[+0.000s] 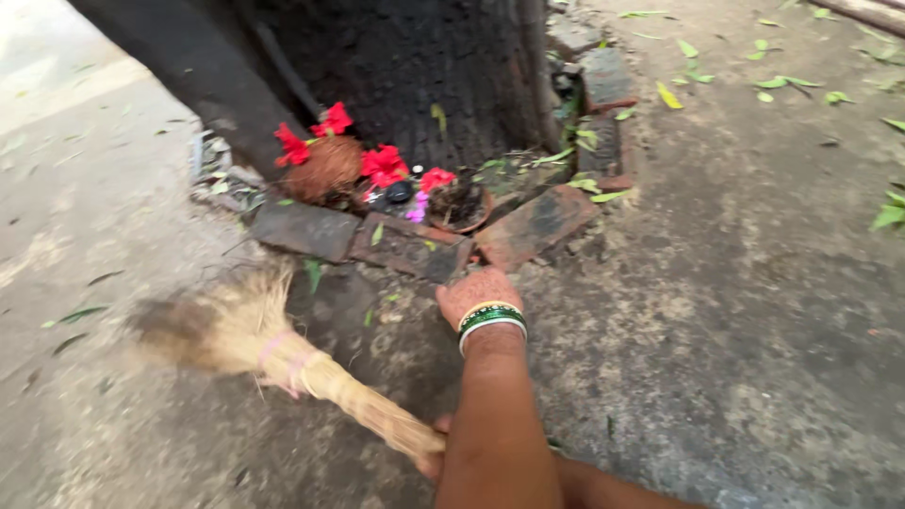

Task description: The person sweeps leaves and debris across a concrete floor using a small broom, gathering them into a pile.

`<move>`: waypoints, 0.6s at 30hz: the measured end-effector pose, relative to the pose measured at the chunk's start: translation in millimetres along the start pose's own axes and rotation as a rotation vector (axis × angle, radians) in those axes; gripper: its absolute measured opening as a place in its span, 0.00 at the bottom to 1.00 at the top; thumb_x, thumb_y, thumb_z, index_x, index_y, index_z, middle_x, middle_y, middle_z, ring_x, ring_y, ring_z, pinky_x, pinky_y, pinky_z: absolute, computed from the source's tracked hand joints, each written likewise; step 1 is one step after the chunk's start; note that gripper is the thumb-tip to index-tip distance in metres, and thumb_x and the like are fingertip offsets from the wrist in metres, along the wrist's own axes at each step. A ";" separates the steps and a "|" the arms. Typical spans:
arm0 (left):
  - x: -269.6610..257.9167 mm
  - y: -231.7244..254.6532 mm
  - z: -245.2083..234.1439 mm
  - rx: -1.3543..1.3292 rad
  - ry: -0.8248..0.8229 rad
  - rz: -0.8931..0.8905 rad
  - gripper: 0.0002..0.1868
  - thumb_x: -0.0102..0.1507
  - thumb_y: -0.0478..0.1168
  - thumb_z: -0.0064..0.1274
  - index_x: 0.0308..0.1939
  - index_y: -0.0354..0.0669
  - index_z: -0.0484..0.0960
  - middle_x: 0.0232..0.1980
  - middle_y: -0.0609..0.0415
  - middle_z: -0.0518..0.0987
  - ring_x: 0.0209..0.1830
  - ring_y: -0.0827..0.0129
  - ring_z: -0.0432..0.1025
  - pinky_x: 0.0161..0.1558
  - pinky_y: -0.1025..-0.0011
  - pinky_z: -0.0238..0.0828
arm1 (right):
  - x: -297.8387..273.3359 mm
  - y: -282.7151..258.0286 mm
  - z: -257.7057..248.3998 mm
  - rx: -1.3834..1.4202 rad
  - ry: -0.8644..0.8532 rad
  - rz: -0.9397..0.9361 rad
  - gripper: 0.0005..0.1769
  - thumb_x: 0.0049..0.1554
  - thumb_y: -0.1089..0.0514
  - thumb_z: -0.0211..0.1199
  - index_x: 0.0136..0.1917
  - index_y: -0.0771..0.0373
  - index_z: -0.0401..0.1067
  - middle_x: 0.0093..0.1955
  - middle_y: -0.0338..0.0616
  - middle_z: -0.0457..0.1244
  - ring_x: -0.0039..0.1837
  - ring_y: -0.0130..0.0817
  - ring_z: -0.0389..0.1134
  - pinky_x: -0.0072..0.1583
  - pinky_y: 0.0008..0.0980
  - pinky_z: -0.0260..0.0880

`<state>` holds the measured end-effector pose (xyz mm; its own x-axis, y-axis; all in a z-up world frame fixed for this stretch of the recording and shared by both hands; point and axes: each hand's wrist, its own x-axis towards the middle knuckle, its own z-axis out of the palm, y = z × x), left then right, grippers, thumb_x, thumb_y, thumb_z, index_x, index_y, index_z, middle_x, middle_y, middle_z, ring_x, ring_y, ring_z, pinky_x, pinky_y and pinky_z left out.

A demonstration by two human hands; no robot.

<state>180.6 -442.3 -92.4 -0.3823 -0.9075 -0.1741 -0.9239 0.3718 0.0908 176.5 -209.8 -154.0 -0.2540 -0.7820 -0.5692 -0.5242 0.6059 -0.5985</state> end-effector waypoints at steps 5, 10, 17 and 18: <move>-7.4 -65.3 -9.2 0.025 -0.049 -0.101 0.17 0.69 0.43 0.40 0.55 0.52 0.85 0.58 0.54 0.83 0.59 0.59 0.77 0.65 0.51 0.59 | 9.0 -41.8 24.3 -0.004 -0.048 -0.073 0.33 0.52 0.38 0.66 0.70 0.42 0.70 0.52 0.43 0.75 0.55 0.36 0.78 0.59 0.37 0.76; -5.1 -66.2 -3.9 0.018 -0.192 -0.083 0.18 0.69 0.46 0.44 0.57 0.52 0.85 0.65 0.52 0.78 0.65 0.59 0.72 0.65 0.53 0.61 | 14.5 -43.0 35.0 0.026 -0.046 -0.075 0.30 0.54 0.40 0.64 0.68 0.47 0.71 0.52 0.45 0.76 0.54 0.36 0.78 0.58 0.37 0.76; 3.3 -25.1 0.9 -0.043 0.105 0.128 0.17 0.70 0.42 0.38 0.51 0.50 0.85 0.49 0.50 0.86 0.50 0.56 0.81 0.56 0.48 0.65 | -22.1 27.2 -42.2 0.025 0.066 0.158 0.30 0.57 0.39 0.61 0.70 0.48 0.69 0.53 0.45 0.75 0.54 0.37 0.78 0.59 0.37 0.77; 5.6 -26.4 -2.6 -0.022 0.163 0.140 0.16 0.68 0.42 0.39 0.46 0.52 0.86 0.46 0.51 0.86 0.47 0.57 0.81 0.53 0.48 0.65 | -28.7 32.2 -58.5 0.005 0.081 0.211 0.31 0.58 0.38 0.60 0.71 0.47 0.68 0.54 0.44 0.74 0.54 0.37 0.78 0.59 0.38 0.77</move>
